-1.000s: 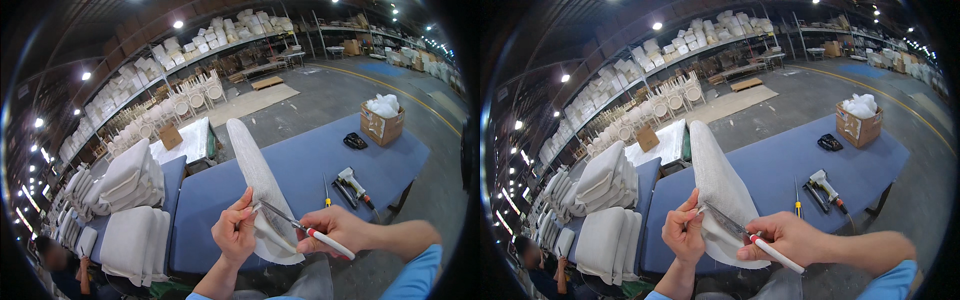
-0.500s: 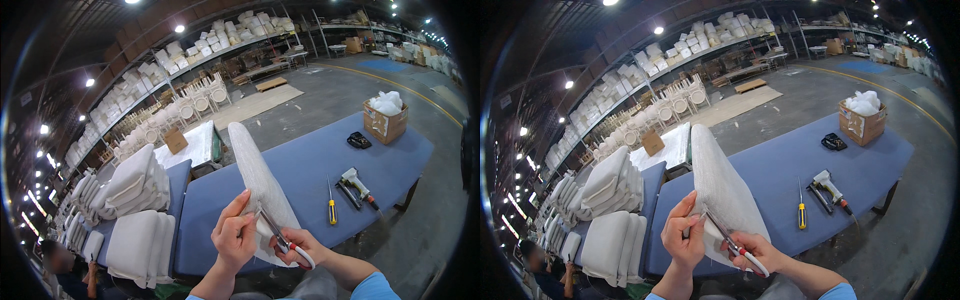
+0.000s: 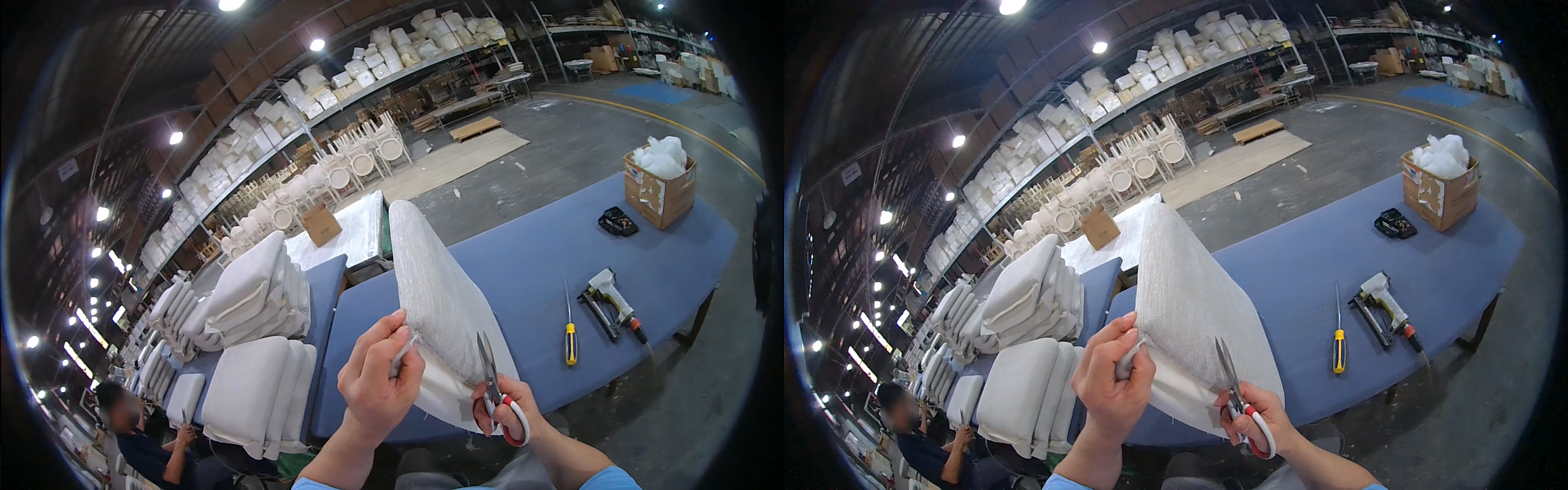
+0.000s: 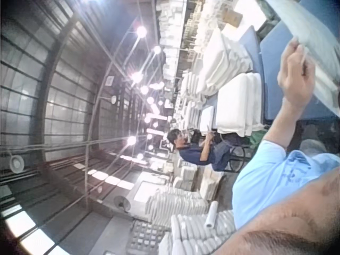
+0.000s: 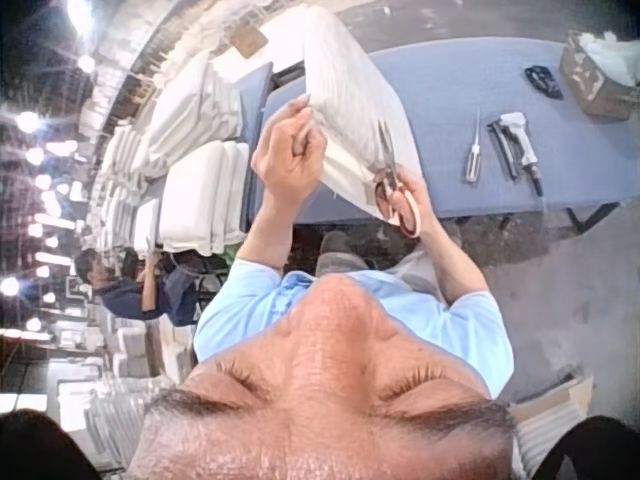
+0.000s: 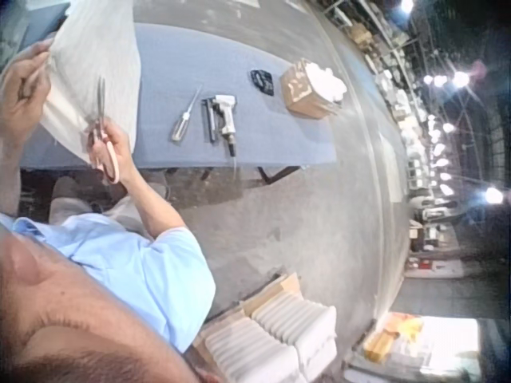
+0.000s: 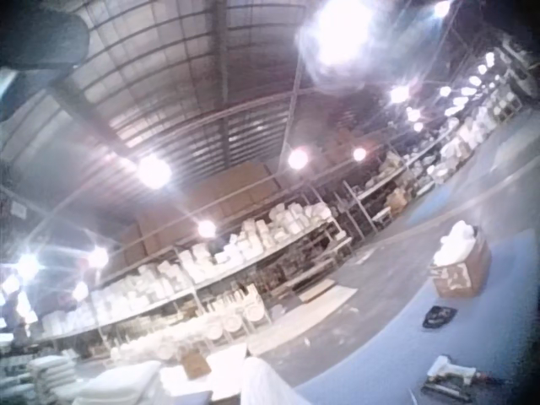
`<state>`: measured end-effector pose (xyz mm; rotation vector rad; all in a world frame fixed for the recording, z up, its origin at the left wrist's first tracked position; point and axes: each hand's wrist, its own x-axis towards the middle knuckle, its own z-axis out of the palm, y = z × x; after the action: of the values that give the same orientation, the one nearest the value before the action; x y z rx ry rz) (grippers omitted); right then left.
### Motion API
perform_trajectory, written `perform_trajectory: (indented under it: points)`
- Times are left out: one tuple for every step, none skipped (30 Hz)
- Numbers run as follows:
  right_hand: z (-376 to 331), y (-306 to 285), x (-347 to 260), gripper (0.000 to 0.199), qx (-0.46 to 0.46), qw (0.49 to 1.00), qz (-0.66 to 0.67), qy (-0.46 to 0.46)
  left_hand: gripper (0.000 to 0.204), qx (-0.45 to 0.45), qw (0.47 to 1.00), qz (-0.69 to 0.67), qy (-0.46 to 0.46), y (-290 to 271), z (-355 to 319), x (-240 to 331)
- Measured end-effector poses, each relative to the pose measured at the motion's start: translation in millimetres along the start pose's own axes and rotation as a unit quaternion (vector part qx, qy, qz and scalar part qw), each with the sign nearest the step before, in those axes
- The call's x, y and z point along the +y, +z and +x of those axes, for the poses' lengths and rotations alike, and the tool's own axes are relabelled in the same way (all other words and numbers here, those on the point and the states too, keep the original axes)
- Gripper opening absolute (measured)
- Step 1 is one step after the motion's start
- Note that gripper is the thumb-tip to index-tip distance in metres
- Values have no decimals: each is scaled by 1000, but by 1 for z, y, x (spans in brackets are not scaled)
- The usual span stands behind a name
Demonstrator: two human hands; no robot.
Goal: The person uses a screwdriver to pry open the seam of a white cushion cover and then uses scissors to trim excess fabric along the edges. The person handles multiple cushion covers, placing them on a work table and stacking them after trimming.
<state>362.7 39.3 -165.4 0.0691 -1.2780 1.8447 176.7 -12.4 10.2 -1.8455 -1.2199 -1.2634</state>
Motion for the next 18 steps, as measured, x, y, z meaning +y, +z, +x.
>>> perform_trajectory:
  points:
    - [-1,0,1,65,2,1000,-2,-1,21,-14,1000,11,7,-3,2,1]
    - [-1,-1,2,65,6,1000,-1,-5,21,-31,999,21,20,-7,5,2]
    - [-1,-1,3,65,11,1000,1,-9,21,-48,998,32,33,-11,10,3]
    - [-1,-1,4,65,16,1000,2,-12,21,-65,996,43,46,-14,14,3]
    - [-2,0,4,64,15,1000,2,-14,22,-75,995,51,49,-18,16,3]
    - [-2,0,3,64,18,1000,-3,-19,22,-82,994,54,55,-18,18,1]
    - [-2,0,2,64,21,999,-8,-25,22,-90,993,56,61,-18,19,0]
    - [-3,-1,2,63,23,999,-7,-27,22,-88,991,60,76,-17,20,-2]
    - [-4,-1,3,63,24,999,-3,-28,21,-88,990,68,91,-18,20,-4]
    - [-4,-1,4,63,24,999,1,-30,21,-89,988,75,106,-17,20,-7]
    - [-5,-1,4,62,27,999,3,-28,20,-81,989,64,105,-16,19,-10]
    - [-5,1,3,62,27,999,6,-26,19,-73,991,54,103,-16,17,-14]
    - [-6,3,2,61,28,999,8,-24,18,-64,992,44,101,-18,15,-15]
    - [-6,4,3,61,27,999,11,-23,18,-63,994,36,81,-19,13,-15]
    - [-6,4,3,61,28,999,11,-23,17,-61,996,25,62,-19,10,-15]
    - [-7,4,4,60,29,999,12,-23,16,-58,997,14,42,-18,8,-15]
    - [-7,3,4,61,30,999,10,-22,17,-60,997,13,37,-18,8,-14]
    - [-7,3,4,61,32,999,7,-22,18,-62,997,10,33,-18,9,-13]
